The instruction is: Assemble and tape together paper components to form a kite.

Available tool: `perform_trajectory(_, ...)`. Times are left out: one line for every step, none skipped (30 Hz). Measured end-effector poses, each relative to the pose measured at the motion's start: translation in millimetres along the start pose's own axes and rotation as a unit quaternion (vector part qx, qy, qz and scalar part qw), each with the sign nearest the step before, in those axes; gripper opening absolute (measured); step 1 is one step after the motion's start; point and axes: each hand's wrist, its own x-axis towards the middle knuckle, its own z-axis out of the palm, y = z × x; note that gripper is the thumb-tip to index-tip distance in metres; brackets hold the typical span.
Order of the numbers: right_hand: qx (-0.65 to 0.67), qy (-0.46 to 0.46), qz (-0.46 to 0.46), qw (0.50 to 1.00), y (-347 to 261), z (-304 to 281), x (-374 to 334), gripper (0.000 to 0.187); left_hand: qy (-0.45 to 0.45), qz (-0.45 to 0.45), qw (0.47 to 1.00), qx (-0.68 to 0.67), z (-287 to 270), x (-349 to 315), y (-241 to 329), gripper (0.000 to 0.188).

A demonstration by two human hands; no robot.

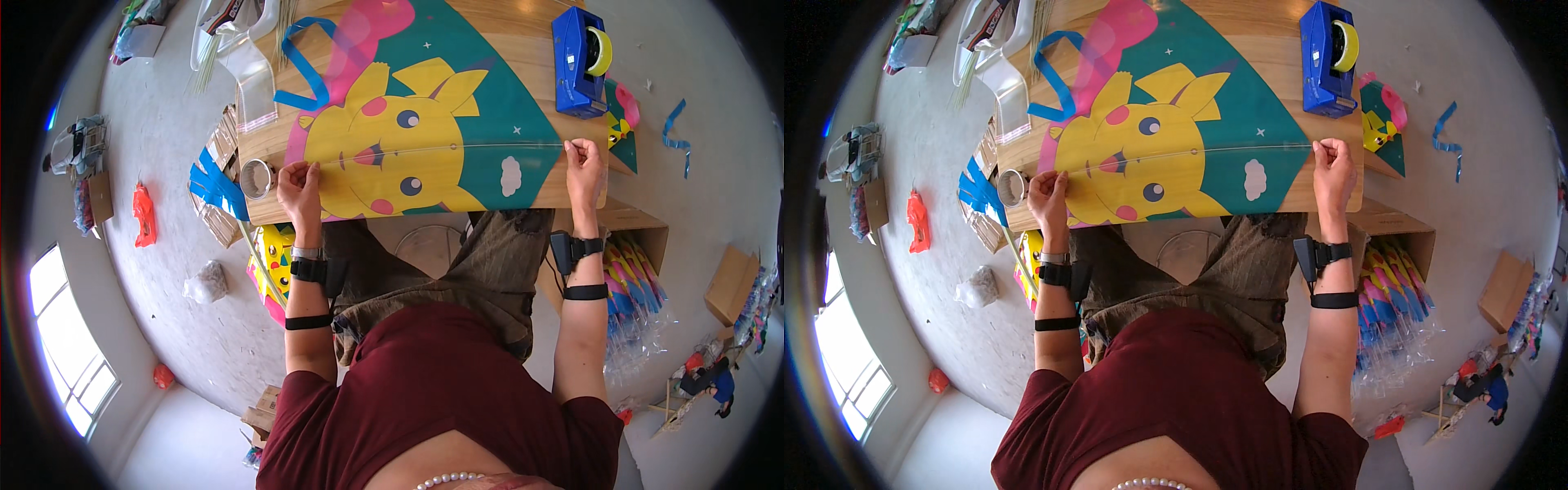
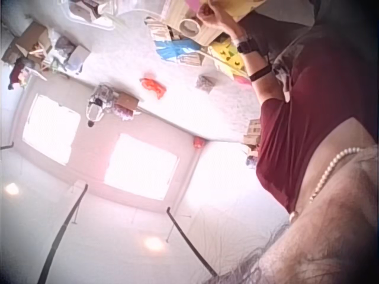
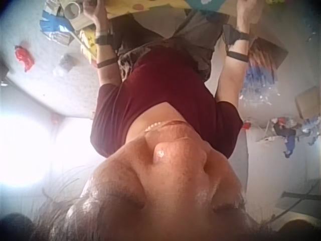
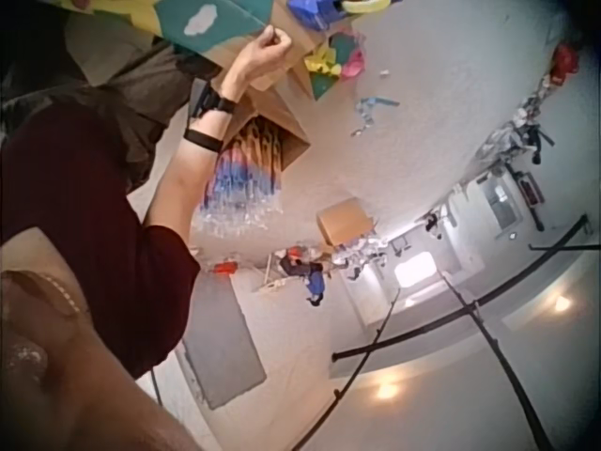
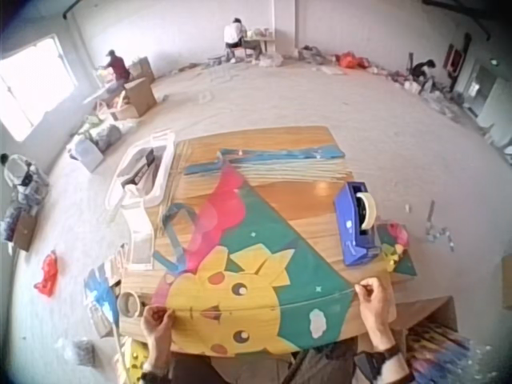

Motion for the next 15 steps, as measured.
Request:
perform_trajectory(0.005, 0.001, 0.002, 1.0, 1.5, 0.8, -0.1, 0.019, -0.001, 0.0, 1.0, 0.0, 1.4, -0.4, 2.1, 0.023)
perform_trajectory(0.004, 0.002, 0.003, 1.0, 3.1, 1.3, -0.2, 0.019, 0.002, 0.003, 1.0, 0.012, 3.0, -1.0, 4.3, 0.023)
perform_trajectory(0.003, 0.006, -0.003, 1.0, 4.7, 1.7, -0.4, 0.019, 0.004, 0.006, 1.0, 0.024, 4.6, -1.4, 6.2, 0.022)
perform_trajectory(0.002, 0.009, -0.01, 1.0, 5.4, 2.8, -0.6, 0.019, 0.005, 0.006, 1.0, 0.025, 2.8, -0.8, 4.2, 0.022)
perform_trajectory(0.003, 0.009, -0.01, 1.0, 6.1, 4.0, -0.7, 0.019, 0.004, 0.003, 1.0, 0.019, 1.1, 0.5, 1.8, 0.023)
perform_trajectory(0.008, 0.01, -0.01, 1.0, 6.7, 5.1, -0.7, 0.019, 0.004, 0.0, 1.0, 0.014, -0.4, 1.6, -0.5, 0.023)
perform_trajectory(0.011, 0.011, -0.01, 1.0, 6.4, 5.5, -1.2, 0.019, 0.004, -0.001, 1.0, 0.014, 0.7, 1.3, 1.0, 0.023)
perform_trajectory(0.01, 0.01, -0.009, 1.0, 6.1, 5.7, -2.1, 0.019, 0.006, 0.004, 1.0, 0.027, 2.1, 1.0, 2.3, 0.023)
perform_trajectory(0.003, 0.018, -0.012, 1.0, 5.7, 6.0, -3.1, 0.019, 0.009, 0.008, 0.999, 0.041, 3.7, 0.7, 3.6, 0.023)
perform_trajectory(-0.003, 0.023, -0.016, 1.0, 5.1, 7.2, -4.2, 0.019, 0.011, 0.008, 0.999, 0.042, 3.3, 0.5, 4.3, 0.023)
perform_trajectory(-0.001, 0.02, -0.016, 1.0, 4.6, 8.0, -4.7, 0.019, 0.01, 0.004, 0.999, 0.039, 3.4, 1.2, 5.0, 0.024)
perform_trajectory(-0.004, 0.025, -0.02, 0.999, 3.9, 8.2, -4.8, 0.019, 0.009, 0.001, 0.999, 0.036, 3.3, 2.0, 5.7, 0.024)
perform_trajectory(-0.007, 0.028, -0.024, 0.999, 4.5, 9.1, -4.9, 0.019, 0.013, 0.001, 0.999, 0.038, 3.1, 1.4, 7.0, 0.024)
perform_trajectory(-0.004, 0.024, -0.024, 0.999, 4.8, 10.1, -5.0, 0.019, 0.013, 0.003, 0.999, 0.05, 2.9, 0.6, 8.6, 0.024)
perform_trajectory(-0.003, 0.024, -0.027, 0.999, 4.9, 10.7, -5.2, 0.019, 0.014, 0.006, 0.998, 0.063, 2.2, 0.6, 9.9, 0.024)
